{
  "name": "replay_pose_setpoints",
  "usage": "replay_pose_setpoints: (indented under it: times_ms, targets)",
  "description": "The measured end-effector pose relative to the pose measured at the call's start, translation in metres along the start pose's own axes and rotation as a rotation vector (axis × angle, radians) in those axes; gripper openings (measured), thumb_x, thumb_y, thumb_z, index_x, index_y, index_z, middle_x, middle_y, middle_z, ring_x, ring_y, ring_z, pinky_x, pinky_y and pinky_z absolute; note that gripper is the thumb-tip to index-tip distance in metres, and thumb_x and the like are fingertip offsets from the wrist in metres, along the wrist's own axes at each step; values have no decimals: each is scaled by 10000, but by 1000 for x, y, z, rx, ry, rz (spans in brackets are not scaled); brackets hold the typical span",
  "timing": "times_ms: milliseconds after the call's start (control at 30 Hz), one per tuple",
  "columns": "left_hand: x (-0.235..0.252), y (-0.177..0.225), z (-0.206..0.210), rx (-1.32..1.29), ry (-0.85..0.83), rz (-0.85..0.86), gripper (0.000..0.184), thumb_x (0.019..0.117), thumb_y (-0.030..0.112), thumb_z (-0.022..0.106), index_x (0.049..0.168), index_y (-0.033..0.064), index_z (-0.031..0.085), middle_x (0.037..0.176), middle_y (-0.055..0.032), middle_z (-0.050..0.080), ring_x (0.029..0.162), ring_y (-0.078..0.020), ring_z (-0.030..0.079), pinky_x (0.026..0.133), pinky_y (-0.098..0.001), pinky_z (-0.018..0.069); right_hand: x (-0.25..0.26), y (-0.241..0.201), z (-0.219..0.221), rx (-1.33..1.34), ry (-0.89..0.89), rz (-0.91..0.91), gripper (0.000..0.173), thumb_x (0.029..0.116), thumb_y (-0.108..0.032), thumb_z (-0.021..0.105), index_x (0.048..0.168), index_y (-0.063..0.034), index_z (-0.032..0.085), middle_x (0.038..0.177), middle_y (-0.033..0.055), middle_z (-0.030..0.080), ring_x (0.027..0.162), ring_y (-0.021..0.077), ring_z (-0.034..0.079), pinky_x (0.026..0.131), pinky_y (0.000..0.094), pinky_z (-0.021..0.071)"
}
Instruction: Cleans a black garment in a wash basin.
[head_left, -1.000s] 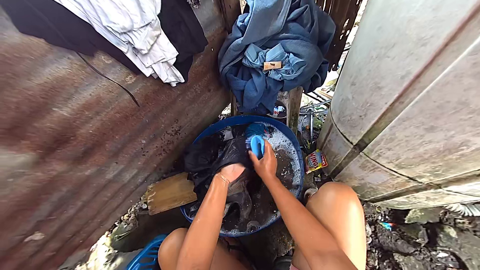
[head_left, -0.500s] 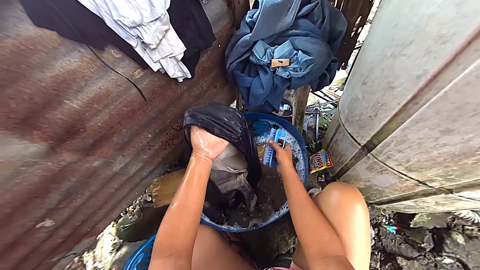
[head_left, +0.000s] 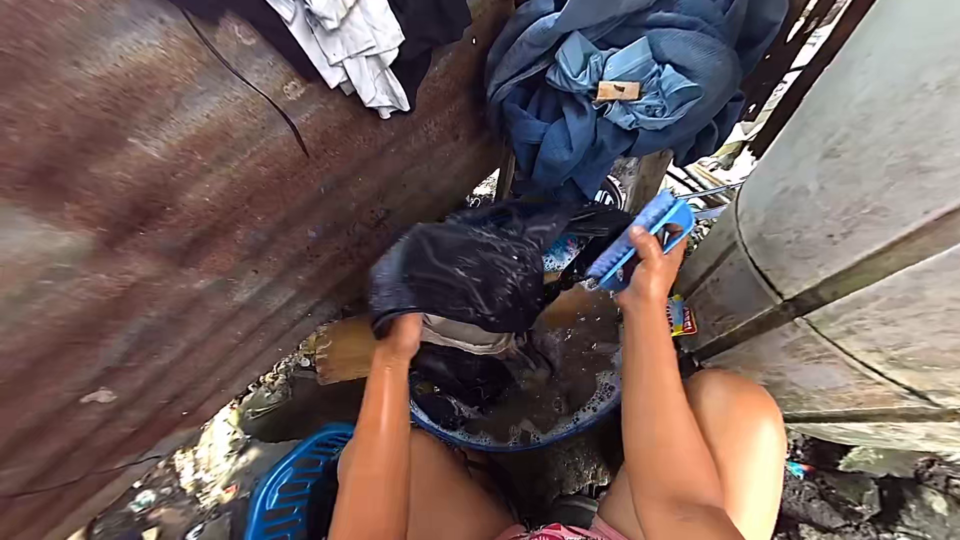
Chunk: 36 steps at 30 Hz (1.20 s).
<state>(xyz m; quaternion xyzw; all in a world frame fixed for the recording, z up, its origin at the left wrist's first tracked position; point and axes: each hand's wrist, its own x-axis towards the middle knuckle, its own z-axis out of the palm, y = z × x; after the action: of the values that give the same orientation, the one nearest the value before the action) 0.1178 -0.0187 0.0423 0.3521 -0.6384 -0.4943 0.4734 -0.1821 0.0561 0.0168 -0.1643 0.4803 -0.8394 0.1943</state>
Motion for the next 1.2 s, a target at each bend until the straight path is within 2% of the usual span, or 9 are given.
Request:
replay_pose_setpoints:
  times_ms: [67, 200, 300, 400, 500, 633, 800, 1067, 1200]
  targets:
    - [-12, -43, 14, 518, -73, -204, 442, 978, 173, 663, 1322, -90, 573, 1288, -263, 623, 1250, -330, 576, 1088, -509, 436, 14, 22, -5, -108, 66, -8, 717, 894, -63, 711, 1494, -3, 322, 1284, 155, 549, 1102, 174, 626, 917, 338, 577]
    - [-34, -103, 41, 1090, -650, -427, 860, 981, 313, 659, 1644, 75, 167, 1681, -304, 25, 1566, -467, 4, 1258, -610, 71, 0, 92, -32, -595, -54, 346, 746, 887, -181, 796, 1485, 43, 410, 1359, 274, 584, 1230, 355, 609, 1032, 521, 521]
    - [-24, -31, 49, 1120, -788, -578, 547, 1059, 356, 545, 1516, 63, 475, 1592, -247, 378, 1458, -436, 384, 1155, -640, 326, -7, 105, -37, -840, -100, 465, 733, 852, -249, 841, 1429, 51, 503, 1438, 340, 494, 1341, 467, 494, 1096, 625, 420]
    - [-10, 20, 31, 1069, -481, -436, 381, 1087, 342, 490, 1266, 82, 703, 1238, -217, 687, 1201, -431, 621, 1001, -680, 440, -3, 81, -24, -903, -44, 342, 747, 868, -306, 824, 1433, 56, 495, 1493, 333, 429, 1383, 459, 447, 1123, 606, 388]
    - [11, -10, 8, 1074, -171, -353, 450, 1042, 370, 585, 1409, 110, 603, 1472, -181, 548, 1402, -455, 428, 1060, -710, 341, -5, 61, 2, -862, -47, 268, 733, 925, -364, 766, 1454, 32, 448, 1323, 300, 605, 1244, 422, 598, 1055, 601, 460]
    - [-9, -87, 19, 1049, -192, -543, 471, 960, 272, 702, 1399, 119, 626, 1690, -165, 220, 1553, -498, 8, 1121, -821, 74, -56, 61, 67, -970, -403, 195, 789, 972, -389, 701, 1572, -42, 322, 1174, 292, 688, 1071, 460, 690, 921, 651, 543]
    - [-45, -145, 20, 1035, 168, -260, 289, 929, 119, 648, 1175, -7, 731, 1543, -165, 500, 1533, -457, 234, 1197, -714, 81, -130, 119, 102, -1277, -1124, 51, 714, 992, -384, 679, 1609, -195, 373, 1414, 272, 568, 1284, 475, 564, 993, 635, 492]
    - [-45, -174, 17, 1012, 139, -199, 152, 768, -17, 737, 916, -20, 700, 1601, -147, 427, 1540, -486, 178, 1141, -770, 36, -10, 130, 34, -1538, -453, 288, 753, 1019, -393, 630, 1623, -96, 291, 1449, 371, 491, 1270, 562, 547, 963, 687, 490]
    - [-41, -180, 19, 1022, 140, -212, 201, 860, 68, 707, 1030, -39, 708, 1604, -159, 419, 1538, -495, 172, 1146, -771, 23, -94, 138, 93, -1433, -685, 148, 775, 998, -401, 649, 1605, -61, 309, 1386, 342, 551, 1226, 516, 590, 959, 651, 512]
